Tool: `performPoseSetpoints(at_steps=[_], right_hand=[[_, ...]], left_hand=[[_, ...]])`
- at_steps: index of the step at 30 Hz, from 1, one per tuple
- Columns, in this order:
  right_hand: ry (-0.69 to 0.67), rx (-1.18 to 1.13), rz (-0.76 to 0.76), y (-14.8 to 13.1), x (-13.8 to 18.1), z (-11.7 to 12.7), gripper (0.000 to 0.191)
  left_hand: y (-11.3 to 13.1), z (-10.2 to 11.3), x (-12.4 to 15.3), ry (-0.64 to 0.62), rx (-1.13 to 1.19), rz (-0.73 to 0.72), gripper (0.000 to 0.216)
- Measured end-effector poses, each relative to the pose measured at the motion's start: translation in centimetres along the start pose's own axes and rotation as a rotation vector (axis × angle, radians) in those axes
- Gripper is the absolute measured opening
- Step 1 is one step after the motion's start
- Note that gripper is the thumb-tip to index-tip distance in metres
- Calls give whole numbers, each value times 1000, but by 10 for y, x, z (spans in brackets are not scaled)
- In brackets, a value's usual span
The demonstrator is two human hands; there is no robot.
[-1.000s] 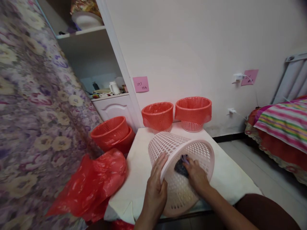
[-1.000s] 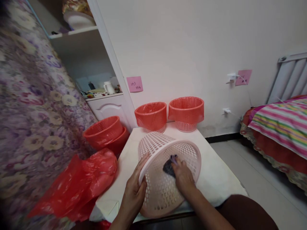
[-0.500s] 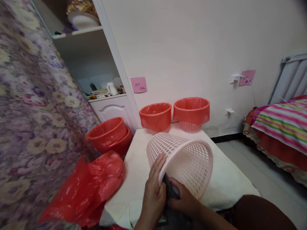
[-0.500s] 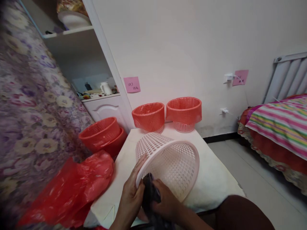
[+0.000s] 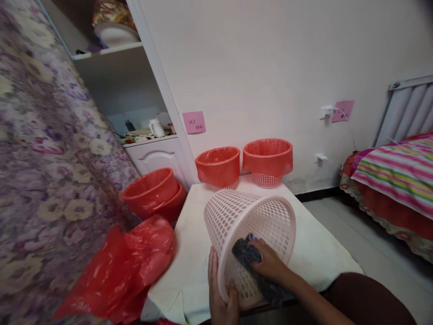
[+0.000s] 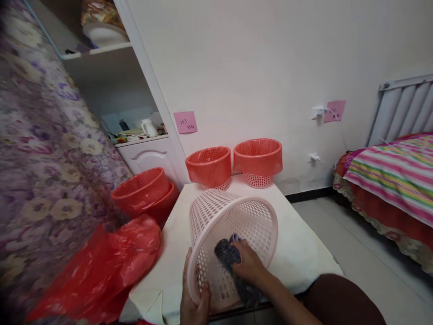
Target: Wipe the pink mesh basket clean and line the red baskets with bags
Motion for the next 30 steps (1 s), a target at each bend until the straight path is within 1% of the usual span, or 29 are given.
performPoseSetpoints(at_steps=[2,4,5,6,7,8,9,10,12,13,14,15,17,19,21,24,26,28,29,30], right_hand=[[-95,-192,57,-15,7,-17,61],[-206,-520,131,-34,17,-34,60],[-248,-676,168,-42,22,-39,59],[-275,-785,201,-49,26,-43,57],[-287,-817,224,-52,29,-45,55],[-278,-743,238,-53,30,-46,52],[-250,-589,243,-50,28,-44,51],[-199,-379,227,-44,25,-39,51],[-61,58,154,-27,14,-21,56],[12,222,108,-18,8,-10,58],[75,327,68,-10,3,3,58],[128,370,32,-4,-1,14,57],[196,354,-16,4,-5,29,56],[214,325,-47,6,-5,32,56],[159,261,-36,2,-1,20,58],[-36,83,50,-16,7,-8,54],[-189,-127,127,-34,15,-23,51],[-301,-417,208,-50,23,-29,52],[-321,-526,240,-55,26,-28,54],[-313,-563,260,-57,27,-26,54]], left_hand=[[14,5,-7,-15,-6,-88,65],[39,14,-21,-65,-49,-242,66],[53,18,-27,-122,-86,-314,66],[64,21,-33,-178,-109,-374,66],[73,25,-37,-210,-132,-405,67],[80,28,-40,-230,-149,-429,68],[84,30,-42,-239,-161,-438,69],[86,31,-42,-241,-168,-438,69],[84,30,-41,-253,-171,-415,70],[81,29,-40,-263,-170,-395,72],[79,28,-39,-269,-166,-379,75],[78,27,-39,-277,-162,-365,78],[76,25,-39,-290,-156,-351,83],[77,24,-41,-303,-155,-354,84],[79,23,-43,-311,-161,-358,84],[81,21,-45,-315,-162,-366,86],[81,19,-45,-304,-159,-370,87],[82,18,-46,-296,-159,-364,89],[83,18,-47,-294,-160,-364,89],[84,18,-48,-293,-163,-366,89]])
Point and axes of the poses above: each hand's wrist, its own x-axis away from the middle knuckle, its own z-axis out of the back of the hand, y = z × x, the point moved 5 cm from there along -x, towards the middle knuckle, and after that the axes turned 2 degrees about -z, right-handed, at the moved point
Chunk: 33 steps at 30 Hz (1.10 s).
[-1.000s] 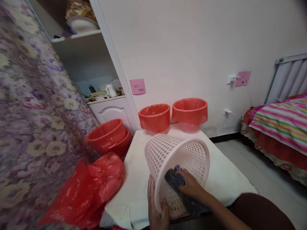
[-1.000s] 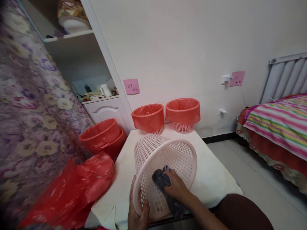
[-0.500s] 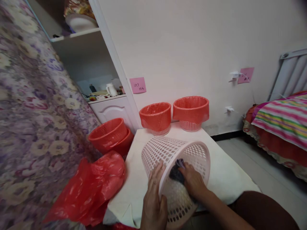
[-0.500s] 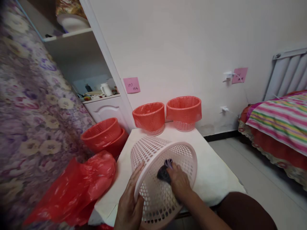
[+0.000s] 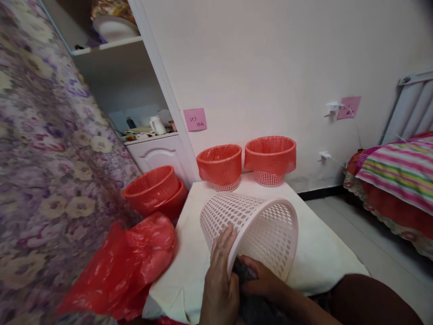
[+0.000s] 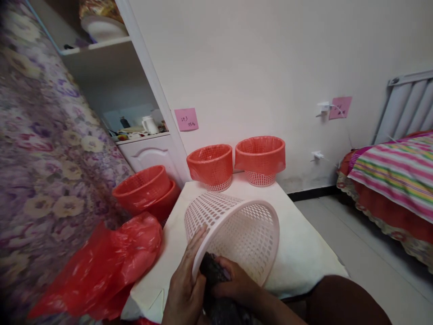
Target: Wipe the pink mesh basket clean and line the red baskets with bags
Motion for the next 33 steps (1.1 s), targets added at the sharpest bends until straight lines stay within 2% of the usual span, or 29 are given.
performPoseSetpoints(at_steps=[1,2,5,7,10,13,16,19,22,24,25,27,30,33], right_hand=[[23,65,-2,1,1,3,54],[60,234,-42,4,1,9,54],[187,769,-256,22,2,36,60],[259,898,-343,29,2,53,61],[320,891,-357,31,0,65,57],[350,846,-354,32,0,67,56],[355,733,-328,31,1,64,57],[280,562,-258,21,2,47,58],[49,76,-90,4,2,11,54],[-33,-200,10,-2,3,-4,51],[-21,-198,21,-1,2,-6,50],[90,134,-57,10,1,6,52],[282,784,-255,24,4,49,60],[453,1072,-316,18,10,91,60]], left_hand=[[1,1,-1,2,-5,-3,89],[2,3,-2,7,-9,-4,87],[1,4,2,21,-22,12,78],[-8,1,16,91,-36,40,70],[-32,-17,53,267,-57,72,64],[-60,-44,87,306,-35,168,77],[-64,-53,90,304,-18,147,78],[-45,-36,64,280,-30,26,68],[-15,-14,33,174,-80,-161,67],[-3,-7,20,71,-85,-173,71],[0,-5,16,40,-84,-165,72],[1,-5,13,32,-86,-143,73],[-1,-7,13,81,-78,-169,71],[-5,-9,13,47,-86,-173,70]])
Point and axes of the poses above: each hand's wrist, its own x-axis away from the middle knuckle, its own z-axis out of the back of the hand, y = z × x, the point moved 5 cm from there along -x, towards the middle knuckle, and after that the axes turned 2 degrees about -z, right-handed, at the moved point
